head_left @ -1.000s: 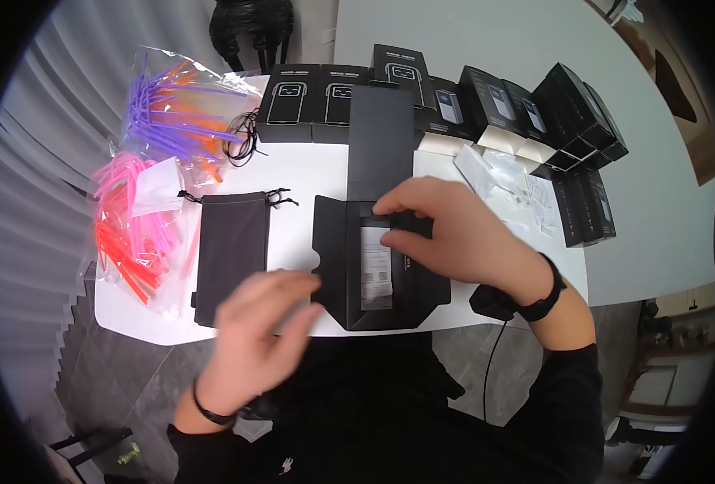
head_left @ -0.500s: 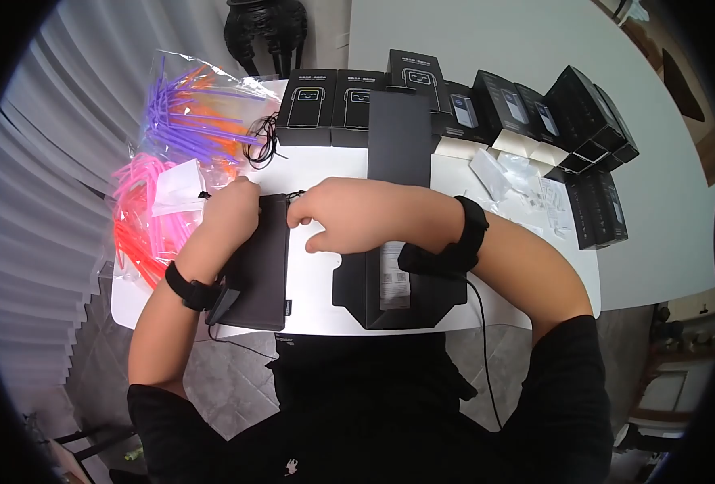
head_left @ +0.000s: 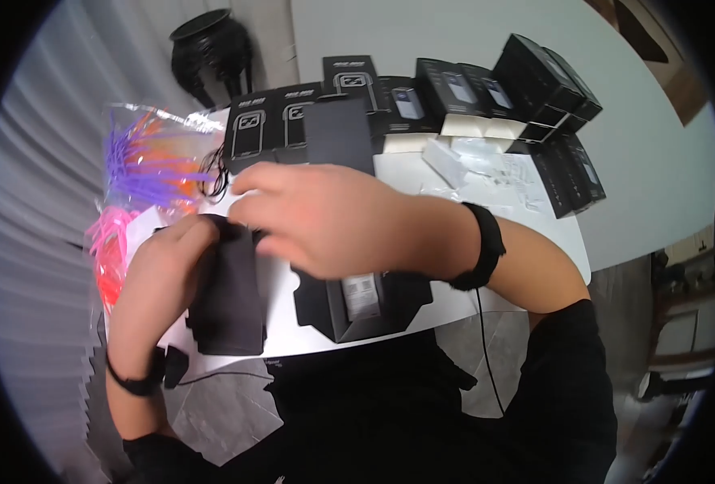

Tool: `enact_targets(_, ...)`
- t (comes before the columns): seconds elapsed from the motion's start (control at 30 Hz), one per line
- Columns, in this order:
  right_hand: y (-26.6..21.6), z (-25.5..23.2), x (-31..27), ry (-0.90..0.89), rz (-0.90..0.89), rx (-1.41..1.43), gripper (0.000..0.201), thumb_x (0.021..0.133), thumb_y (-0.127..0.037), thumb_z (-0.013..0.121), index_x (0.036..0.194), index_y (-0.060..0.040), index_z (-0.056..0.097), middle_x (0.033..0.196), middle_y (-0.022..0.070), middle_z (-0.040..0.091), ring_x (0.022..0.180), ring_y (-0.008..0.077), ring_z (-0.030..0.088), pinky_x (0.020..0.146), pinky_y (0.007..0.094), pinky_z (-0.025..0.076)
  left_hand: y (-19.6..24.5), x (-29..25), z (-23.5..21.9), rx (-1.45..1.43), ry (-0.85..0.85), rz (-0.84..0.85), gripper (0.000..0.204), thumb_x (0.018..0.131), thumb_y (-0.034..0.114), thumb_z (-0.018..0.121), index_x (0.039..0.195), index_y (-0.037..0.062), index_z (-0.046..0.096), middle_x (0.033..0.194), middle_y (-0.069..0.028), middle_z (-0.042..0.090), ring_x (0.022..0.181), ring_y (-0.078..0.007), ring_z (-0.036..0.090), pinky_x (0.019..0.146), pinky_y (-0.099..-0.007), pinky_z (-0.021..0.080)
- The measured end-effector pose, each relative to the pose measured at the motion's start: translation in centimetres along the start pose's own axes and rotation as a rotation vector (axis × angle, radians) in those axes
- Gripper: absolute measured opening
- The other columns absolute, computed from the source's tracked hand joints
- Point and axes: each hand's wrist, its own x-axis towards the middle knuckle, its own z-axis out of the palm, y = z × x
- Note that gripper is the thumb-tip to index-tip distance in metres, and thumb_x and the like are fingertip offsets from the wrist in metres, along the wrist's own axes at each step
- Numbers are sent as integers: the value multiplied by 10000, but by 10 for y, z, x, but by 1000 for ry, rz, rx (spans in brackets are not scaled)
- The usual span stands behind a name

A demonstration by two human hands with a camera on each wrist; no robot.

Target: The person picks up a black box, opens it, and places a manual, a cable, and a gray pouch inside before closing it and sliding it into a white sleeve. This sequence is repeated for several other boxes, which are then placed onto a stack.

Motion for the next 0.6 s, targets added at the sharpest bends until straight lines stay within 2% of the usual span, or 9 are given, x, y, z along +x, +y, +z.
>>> enact_targets(0.07,-17,-17,-1,61,-122,-19,245,838,-225,728,931,-23,624,1053,116,585,928,299,652,771,386,558,29,10,-27,-84,7,128,163,779,-42,635,927,2,584,870,-147,601,818,-362,617,708,-414,502)
enact_targets(0.1,-28,-27,-4,-3,-81,46,262,836,-253,733,891,-30,606,1023,109,566,881,295,641,737,398,548,42,14,-35,-134,21,165,178,760,-45,641,929,-3,603,888,-145,614,820,-352,624,712,-409,508)
enact_targets(0.2,-46,-44,-32,-21,-84,-13,321,799,-302,761,890,-32,613,1004,97,549,792,274,607,666,392,507,67,29,-42,-202,16,305,230,713,-41,659,940,-7,641,933,-133,643,830,-327,640,721,-397,521)
enact_targets(0.33,-57,-58,-80,-58,17,-101,325,782,-316,769,871,-42,618,981,81,539,831,248,576,743,375,487,96,55,-20,-138,-9,462,225,715,12,646,940,7,653,973,-125,650,835,-303,648,724,-391,529)
enact_targets(0.37,-57,-57,-95,-86,82,-93,310,785,-306,765,869,-45,620,985,74,548,885,252,582,814,375,487,98,64,-11,-181,-44,499,228,728,19,622,955,16,639,999,-125,645,850,-313,648,744,-400,530)
enact_targets(0.47,-50,-42,-139,-34,186,-122,331,772,-266,778,968,-34,646,1161,118,609,974,286,629,857,392,514,108,80,19,-198,-83,509,234,725,13,610,959,20,620,1003,-124,637,867,-326,645,765,-404,532)
enact_targets(0.6,-47,-31,-181,0,374,-82,304,769,-180,797,991,-35,649,1170,121,619,1041,306,630,917,408,511,112,92,40,-212,-207,493,238,704,-8,614,941,15,626,982,-113,635,870,-326,646,768,-405,531)
